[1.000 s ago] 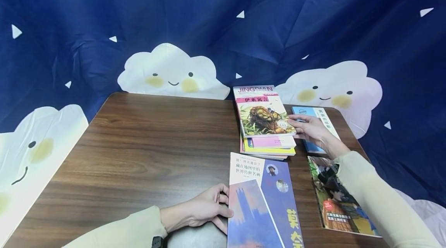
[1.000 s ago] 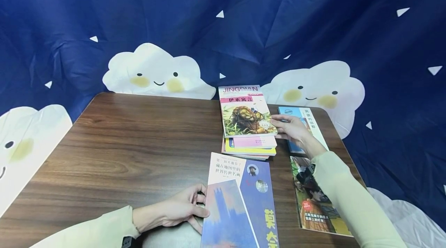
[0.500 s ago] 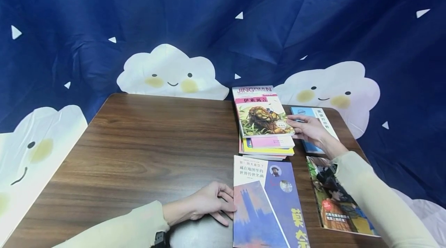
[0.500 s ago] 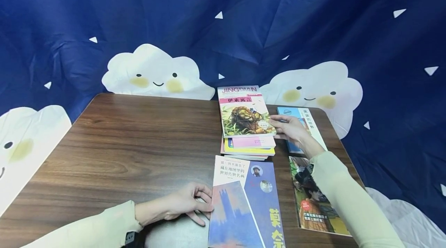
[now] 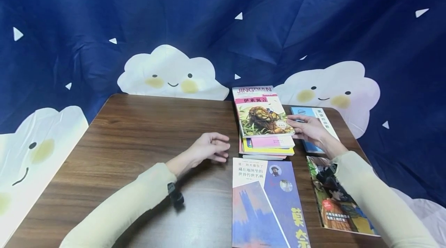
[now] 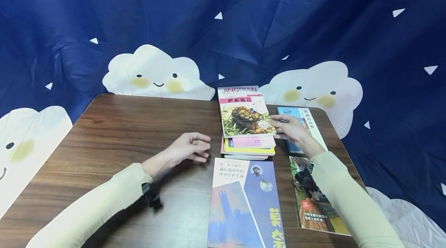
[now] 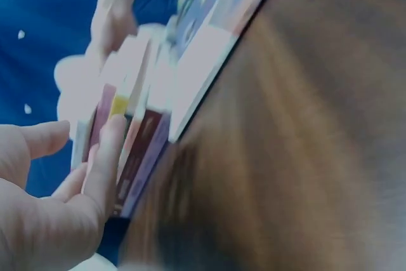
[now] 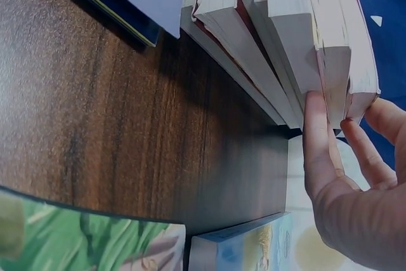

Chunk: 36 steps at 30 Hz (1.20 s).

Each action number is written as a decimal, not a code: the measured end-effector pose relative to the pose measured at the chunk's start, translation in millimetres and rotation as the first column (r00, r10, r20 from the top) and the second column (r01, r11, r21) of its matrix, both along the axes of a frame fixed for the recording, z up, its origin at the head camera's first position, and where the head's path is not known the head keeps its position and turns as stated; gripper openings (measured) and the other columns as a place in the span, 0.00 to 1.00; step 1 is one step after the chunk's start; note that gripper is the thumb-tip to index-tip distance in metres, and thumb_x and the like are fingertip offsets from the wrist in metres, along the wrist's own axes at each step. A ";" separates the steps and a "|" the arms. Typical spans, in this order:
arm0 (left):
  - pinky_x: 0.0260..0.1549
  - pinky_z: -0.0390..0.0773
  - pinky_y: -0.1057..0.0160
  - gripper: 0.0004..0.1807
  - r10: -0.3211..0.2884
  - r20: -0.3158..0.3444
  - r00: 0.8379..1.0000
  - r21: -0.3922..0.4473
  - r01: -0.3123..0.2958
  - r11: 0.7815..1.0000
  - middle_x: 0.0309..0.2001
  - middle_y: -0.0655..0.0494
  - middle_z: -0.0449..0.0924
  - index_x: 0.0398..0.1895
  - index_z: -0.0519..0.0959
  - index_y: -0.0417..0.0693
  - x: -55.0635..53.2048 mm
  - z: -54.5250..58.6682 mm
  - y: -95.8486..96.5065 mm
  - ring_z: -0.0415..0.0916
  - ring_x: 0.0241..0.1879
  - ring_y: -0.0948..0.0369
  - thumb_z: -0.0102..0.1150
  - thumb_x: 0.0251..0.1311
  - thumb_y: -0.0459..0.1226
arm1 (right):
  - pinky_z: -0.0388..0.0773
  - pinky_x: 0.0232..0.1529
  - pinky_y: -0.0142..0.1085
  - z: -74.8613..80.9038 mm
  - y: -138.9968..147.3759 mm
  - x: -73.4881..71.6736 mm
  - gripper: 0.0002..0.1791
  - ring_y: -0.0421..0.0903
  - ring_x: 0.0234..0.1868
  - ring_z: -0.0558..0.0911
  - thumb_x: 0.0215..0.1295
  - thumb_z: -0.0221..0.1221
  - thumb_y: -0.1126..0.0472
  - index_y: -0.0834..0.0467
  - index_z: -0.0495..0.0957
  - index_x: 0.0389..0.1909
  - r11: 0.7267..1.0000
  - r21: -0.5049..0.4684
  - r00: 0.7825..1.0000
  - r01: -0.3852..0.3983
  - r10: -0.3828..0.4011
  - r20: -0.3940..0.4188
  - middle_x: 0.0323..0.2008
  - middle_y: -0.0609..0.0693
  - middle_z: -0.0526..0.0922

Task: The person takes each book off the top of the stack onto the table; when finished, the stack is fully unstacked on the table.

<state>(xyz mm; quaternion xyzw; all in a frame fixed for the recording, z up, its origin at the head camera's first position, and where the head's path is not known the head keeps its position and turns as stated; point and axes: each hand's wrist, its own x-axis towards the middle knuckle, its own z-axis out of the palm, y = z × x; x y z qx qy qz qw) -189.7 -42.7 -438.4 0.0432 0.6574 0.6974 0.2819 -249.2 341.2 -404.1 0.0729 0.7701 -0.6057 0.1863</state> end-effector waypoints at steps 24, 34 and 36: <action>0.48 0.94 0.59 0.26 0.143 0.059 0.988 0.151 -0.150 0.977 0.43 0.50 0.80 0.67 0.70 0.31 -64.0 -2.1 67.7 0.82 0.32 0.61 0.64 0.70 0.30 | 0.90 0.41 0.28 -3.7 3.3 1.7 0.41 0.32 0.27 0.69 0.77 0.61 0.48 0.60 0.57 0.82 1.000 0.002 1.000 0.017 -0.017 0.004 0.51 0.38 0.74; 0.47 0.95 0.54 0.22 0.159 0.084 0.984 0.197 -0.172 0.965 0.44 0.46 0.84 0.66 0.69 0.37 -63.3 2.5 47.1 0.89 0.34 0.57 0.60 0.72 0.28 | 0.93 0.46 0.32 -4.4 1.6 1.4 0.40 0.32 0.37 0.86 0.75 0.64 0.50 0.63 0.61 0.80 1.000 -0.005 1.000 -0.018 0.018 -0.011 0.39 0.32 0.86; 0.46 0.95 0.53 0.21 0.160 0.081 0.984 0.215 -0.174 0.961 0.43 0.46 0.85 0.65 0.69 0.37 -61.4 5.7 37.9 0.89 0.34 0.56 0.59 0.72 0.27 | 0.93 0.47 0.33 -5.1 1.2 2.0 0.40 0.35 0.41 0.90 0.76 0.64 0.51 0.65 0.60 0.79 0.999 0.004 0.999 -0.038 0.039 -0.025 0.39 0.33 0.89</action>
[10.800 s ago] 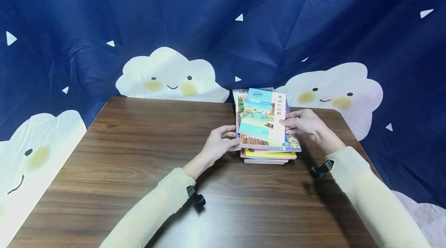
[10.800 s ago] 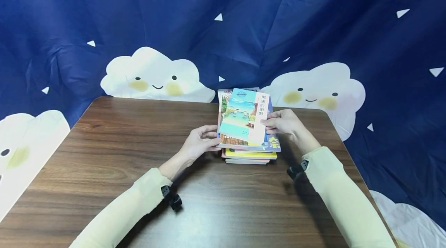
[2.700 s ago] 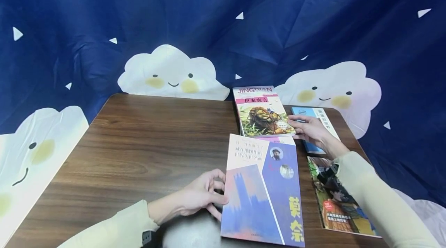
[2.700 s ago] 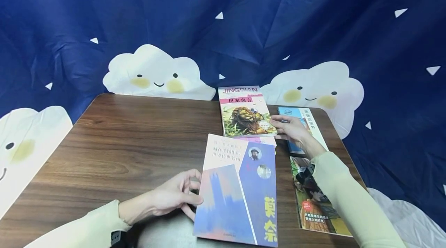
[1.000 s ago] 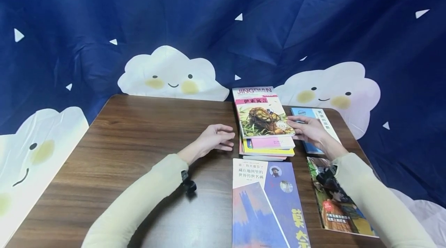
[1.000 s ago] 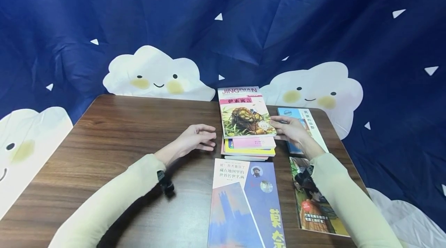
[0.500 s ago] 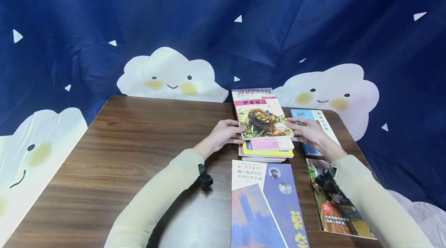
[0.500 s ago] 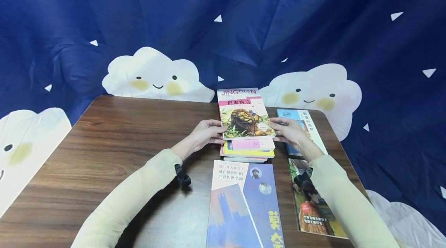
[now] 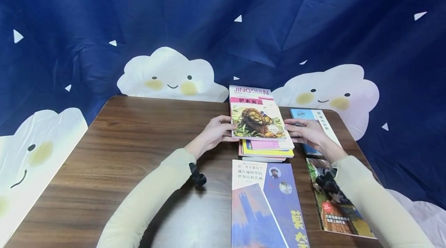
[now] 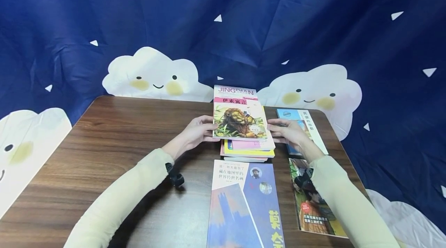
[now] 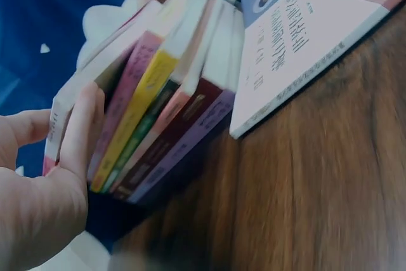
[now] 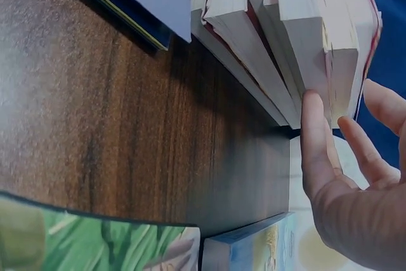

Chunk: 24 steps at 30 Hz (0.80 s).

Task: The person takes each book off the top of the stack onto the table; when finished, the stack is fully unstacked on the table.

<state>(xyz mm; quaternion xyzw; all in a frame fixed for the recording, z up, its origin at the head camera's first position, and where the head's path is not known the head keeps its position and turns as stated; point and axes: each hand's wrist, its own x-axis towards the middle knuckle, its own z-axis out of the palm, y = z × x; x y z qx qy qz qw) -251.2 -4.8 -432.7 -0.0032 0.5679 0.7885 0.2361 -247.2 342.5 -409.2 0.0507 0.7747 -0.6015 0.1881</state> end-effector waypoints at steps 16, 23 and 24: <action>0.45 0.95 0.54 0.24 0.029 -0.077 0.997 -0.035 -0.032 0.999 0.42 0.57 0.87 0.71 0.65 0.39 21.6 -1.5 -120.9 0.90 0.38 0.58 0.53 0.75 0.28 | 0.92 0.46 0.31 -6.4 -0.1 -2.3 0.42 0.34 0.43 0.90 0.75 0.65 0.53 0.66 0.58 0.80 0.997 0.052 0.997 -0.063 0.065 -0.032 0.40 0.32 0.88; 0.44 0.95 0.57 0.31 0.029 -0.024 0.999 -0.151 -0.032 0.988 0.43 0.56 0.85 0.77 0.58 0.33 23.2 -28.3 -153.9 0.89 0.38 0.59 0.54 0.74 0.28 | 0.92 0.46 0.31 -4.9 -0.9 -0.7 0.43 0.34 0.42 0.90 0.75 0.65 0.54 0.66 0.57 0.81 0.997 0.051 0.998 -0.055 0.056 -0.014 0.39 0.33 0.89; 0.45 0.95 0.57 0.32 0.025 -0.016 1.000 -0.160 -0.027 0.987 0.44 0.56 0.85 0.77 0.57 0.32 22.6 -32.4 -156.2 0.89 0.38 0.59 0.54 0.75 0.28 | 0.92 0.46 0.31 -4.7 -1.1 -0.5 0.43 0.34 0.42 0.90 0.75 0.65 0.54 0.66 0.57 0.81 0.997 0.048 0.999 -0.053 0.053 -0.012 0.39 0.33 0.89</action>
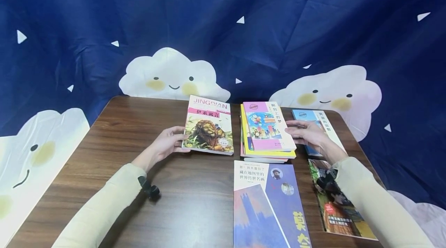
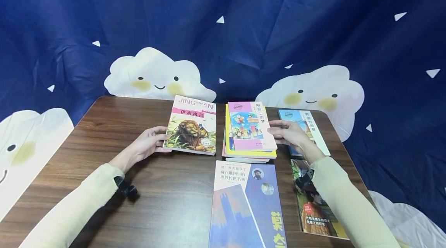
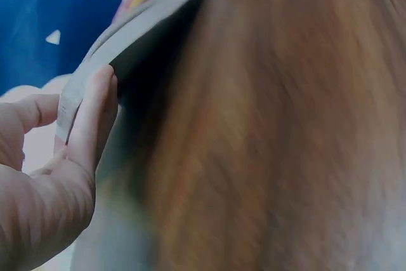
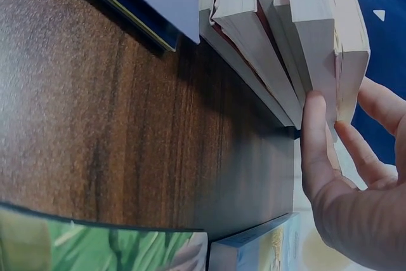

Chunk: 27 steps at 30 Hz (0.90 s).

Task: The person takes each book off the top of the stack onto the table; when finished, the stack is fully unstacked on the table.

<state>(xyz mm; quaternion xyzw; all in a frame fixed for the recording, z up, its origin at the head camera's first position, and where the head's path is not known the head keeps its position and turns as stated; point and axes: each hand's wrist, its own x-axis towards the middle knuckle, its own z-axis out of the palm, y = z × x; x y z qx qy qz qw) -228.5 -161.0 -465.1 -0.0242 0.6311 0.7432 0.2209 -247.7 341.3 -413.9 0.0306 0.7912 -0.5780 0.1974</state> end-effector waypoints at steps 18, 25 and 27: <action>0.45 0.95 0.58 0.32 0.004 0.020 1.000 -0.095 -0.002 0.996 0.52 0.46 0.81 0.77 0.61 0.30 -22.3 -15.8 15.9 0.88 0.38 0.59 0.57 0.74 0.28 | 0.92 0.47 0.30 -3.5 2.0 1.6 0.42 0.34 0.43 0.90 0.76 0.64 0.54 0.66 0.56 0.80 1.000 -0.030 1.000 0.006 -0.005 0.027 0.40 0.34 0.89; 0.33 0.94 0.65 0.30 0.022 -0.136 0.990 -0.334 -0.067 0.940 0.44 0.46 0.86 0.70 0.73 0.31 -22.3 -7.7 10.5 0.82 0.29 0.64 0.69 0.68 0.34 | 0.91 0.47 0.30 -3.6 1.8 -0.6 0.42 0.34 0.43 0.90 0.76 0.64 0.54 0.67 0.56 0.80 1.000 -0.019 1.000 -0.002 0.003 0.015 0.39 0.33 0.89; 0.29 0.92 0.67 0.28 0.032 -0.188 0.982 -0.383 -0.103 0.918 0.40 0.49 0.87 0.66 0.77 0.32 -22.4 -2.7 9.2 0.80 0.27 0.63 0.71 0.65 0.35 | 0.91 0.47 0.30 -3.5 1.5 0.2 0.42 0.34 0.43 0.90 0.76 0.64 0.54 0.67 0.56 0.80 1.000 -0.020 1.000 -0.003 0.003 0.016 0.39 0.33 0.89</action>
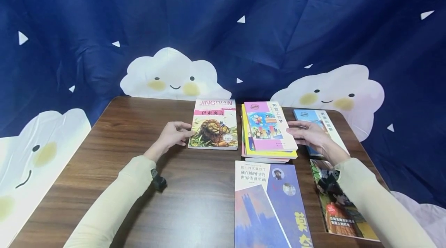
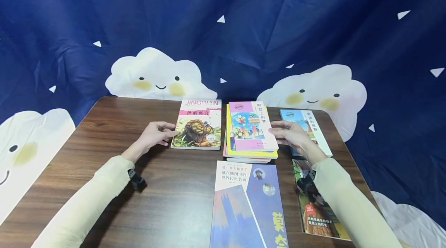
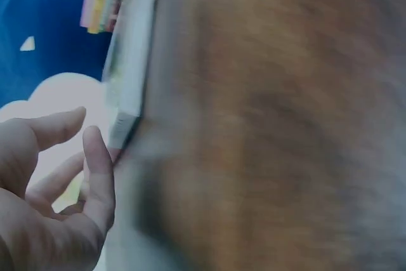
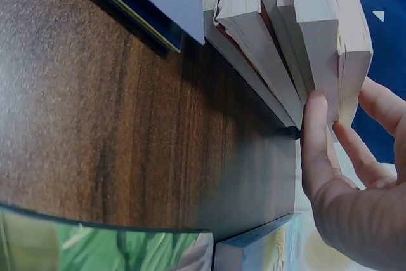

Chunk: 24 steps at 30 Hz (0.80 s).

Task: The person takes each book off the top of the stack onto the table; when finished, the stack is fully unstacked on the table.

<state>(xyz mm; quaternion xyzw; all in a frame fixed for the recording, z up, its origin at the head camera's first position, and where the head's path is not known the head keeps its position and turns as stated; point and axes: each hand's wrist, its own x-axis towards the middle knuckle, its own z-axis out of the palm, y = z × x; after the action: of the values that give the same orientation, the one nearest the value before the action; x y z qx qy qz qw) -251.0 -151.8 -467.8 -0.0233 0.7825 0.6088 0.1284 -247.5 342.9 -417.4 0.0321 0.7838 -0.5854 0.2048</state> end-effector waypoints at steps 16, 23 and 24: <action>0.35 0.94 0.64 0.27 -0.140 0.085 0.986 0.272 0.113 0.956 0.57 0.29 0.84 0.68 0.74 0.31 5.6 31.6 115.7 0.86 0.28 0.62 0.67 0.69 0.31 | 0.92 0.47 0.30 -2.8 2.4 0.2 0.42 0.34 0.44 0.90 0.77 0.63 0.54 0.66 0.55 0.80 0.999 -0.045 1.000 0.013 -0.013 0.008 0.40 0.34 0.89; 0.35 0.95 0.63 0.24 -0.175 0.094 0.980 0.287 0.142 0.947 0.48 0.37 0.88 0.66 0.77 0.36 3.5 33.8 153.8 0.85 0.27 0.62 0.67 0.69 0.33 | 0.91 0.47 0.30 -4.2 1.8 1.5 0.43 0.35 0.44 0.90 0.77 0.63 0.54 0.68 0.53 0.81 0.998 -0.060 1.000 0.001 -0.001 0.003 0.40 0.34 0.89; 0.35 0.94 0.63 0.23 -0.175 0.098 0.980 0.289 0.140 0.947 0.45 0.40 0.88 0.65 0.77 0.36 3.3 34.6 156.8 0.85 0.27 0.62 0.67 0.69 0.33 | 0.91 0.47 0.30 -4.2 1.6 1.7 0.43 0.35 0.44 0.90 0.77 0.63 0.54 0.68 0.53 0.81 0.998 -0.060 1.000 0.000 0.001 0.003 0.40 0.34 0.89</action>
<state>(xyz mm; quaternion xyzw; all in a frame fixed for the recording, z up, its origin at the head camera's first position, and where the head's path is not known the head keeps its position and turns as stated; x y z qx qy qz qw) -247.6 5.0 -433.2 0.0206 0.6782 0.6988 0.2262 -245.9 344.5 -421.6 0.0265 0.7655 -0.6088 0.2068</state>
